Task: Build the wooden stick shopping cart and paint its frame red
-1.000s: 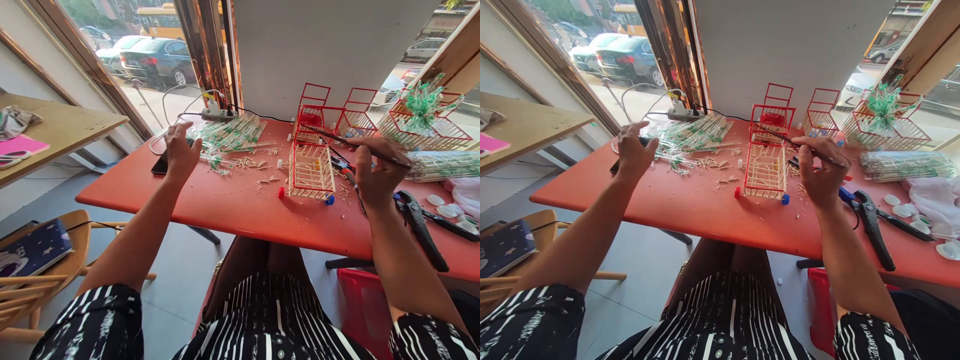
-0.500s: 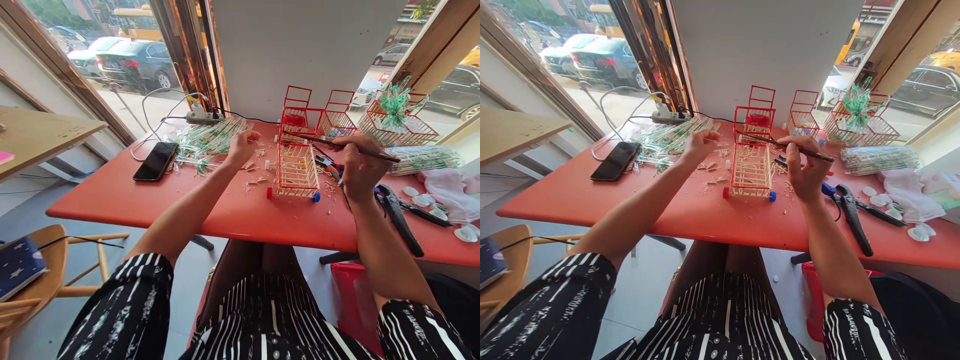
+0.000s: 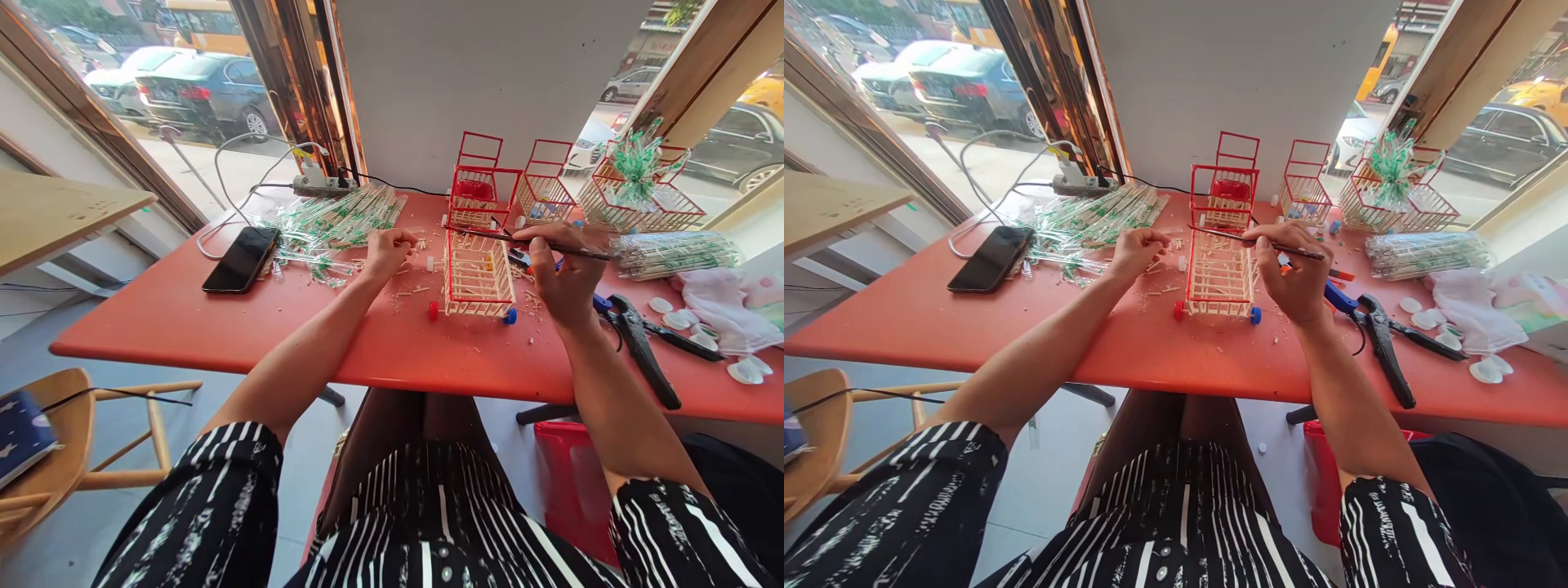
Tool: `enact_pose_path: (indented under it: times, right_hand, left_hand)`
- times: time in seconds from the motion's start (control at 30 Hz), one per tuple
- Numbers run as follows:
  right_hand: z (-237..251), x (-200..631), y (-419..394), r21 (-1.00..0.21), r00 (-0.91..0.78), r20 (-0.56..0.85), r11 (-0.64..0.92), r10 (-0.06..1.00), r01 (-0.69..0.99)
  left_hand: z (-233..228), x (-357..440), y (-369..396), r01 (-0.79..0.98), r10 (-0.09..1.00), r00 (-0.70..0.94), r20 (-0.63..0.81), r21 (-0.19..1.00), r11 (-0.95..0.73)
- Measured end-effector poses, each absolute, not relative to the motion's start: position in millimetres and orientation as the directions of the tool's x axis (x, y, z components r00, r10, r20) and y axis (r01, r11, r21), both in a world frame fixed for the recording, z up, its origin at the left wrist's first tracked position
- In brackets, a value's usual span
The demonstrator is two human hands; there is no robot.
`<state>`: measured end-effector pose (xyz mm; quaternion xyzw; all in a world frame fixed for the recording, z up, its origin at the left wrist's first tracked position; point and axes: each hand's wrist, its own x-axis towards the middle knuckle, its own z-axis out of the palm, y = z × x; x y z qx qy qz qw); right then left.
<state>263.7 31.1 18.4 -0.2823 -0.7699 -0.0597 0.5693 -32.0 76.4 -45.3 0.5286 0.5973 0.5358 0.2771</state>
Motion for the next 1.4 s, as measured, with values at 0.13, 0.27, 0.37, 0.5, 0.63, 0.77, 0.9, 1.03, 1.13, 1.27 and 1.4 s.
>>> enact_pose_path:
  times: [0.13, 0.27, 0.37, 0.5, 0.63, 0.77, 0.9, 1.03, 1.13, 1.27, 1.4]
  right_hand:
    - [20, 261, 30, -0.227, -0.215, 0.912, 0.868, 0.349, 0.442]
    - [23, 260, 31, -0.213, -0.222, 0.921, 0.891, 0.320, 0.400]
    - [24, 261, 32, -0.197, -0.213, 0.930, 0.896, 0.299, 0.398]
    - [25, 263, 33, -0.170, -0.204, 0.942, 0.905, 0.266, 0.391]
    - [25, 262, 32, -0.170, -0.224, 0.936, 0.905, 0.272, 0.389]
    - [25, 262, 33, -0.168, -0.245, 0.929, 0.904, 0.279, 0.394]
    - [25, 263, 34, -0.182, -0.209, 0.935, 0.892, 0.288, 0.413]
    - [25, 262, 32, -0.181, -0.219, 0.933, 0.900, 0.284, 0.397]
    - [26, 262, 30, -0.215, -0.229, 0.917, 0.888, 0.327, 0.407]
    - [27, 265, 31, -0.202, -0.205, 0.929, 0.886, 0.308, 0.417]
    - [27, 267, 32, -0.181, -0.197, 0.938, 0.887, 0.286, 0.424]
  left_hand:
    - [-46, -27, 74, 0.309, 0.930, -0.289, 0.227, 0.942, -0.134]
    - [-48, -27, 74, 0.305, 0.934, -0.265, 0.241, 0.939, -0.156]
    - [-50, -29, 77, 0.311, 0.935, -0.240, 0.262, 0.933, -0.182]
    - [-54, -31, 79, 0.308, 0.935, -0.227, 0.272, 0.931, -0.196]
    - [-57, -32, 79, 0.333, 0.929, -0.217, 0.300, 0.917, -0.218]
    - [-58, -30, 81, 0.380, 0.919, -0.205, 0.337, 0.893, -0.242]
    - [-60, -29, 82, 0.419, 0.911, -0.187, 0.368, 0.868, -0.265]
    - [-59, -28, 82, 0.440, 0.906, -0.152, 0.395, 0.848, -0.296]
    - [-56, -25, 80, 0.442, 0.905, -0.097, 0.413, 0.833, -0.333]
    - [-56, -19, 78, 0.444, 0.903, -0.044, 0.428, 0.817, -0.366]
    - [-56, -17, 78, 0.448, 0.902, -0.040, 0.429, 0.815, -0.367]
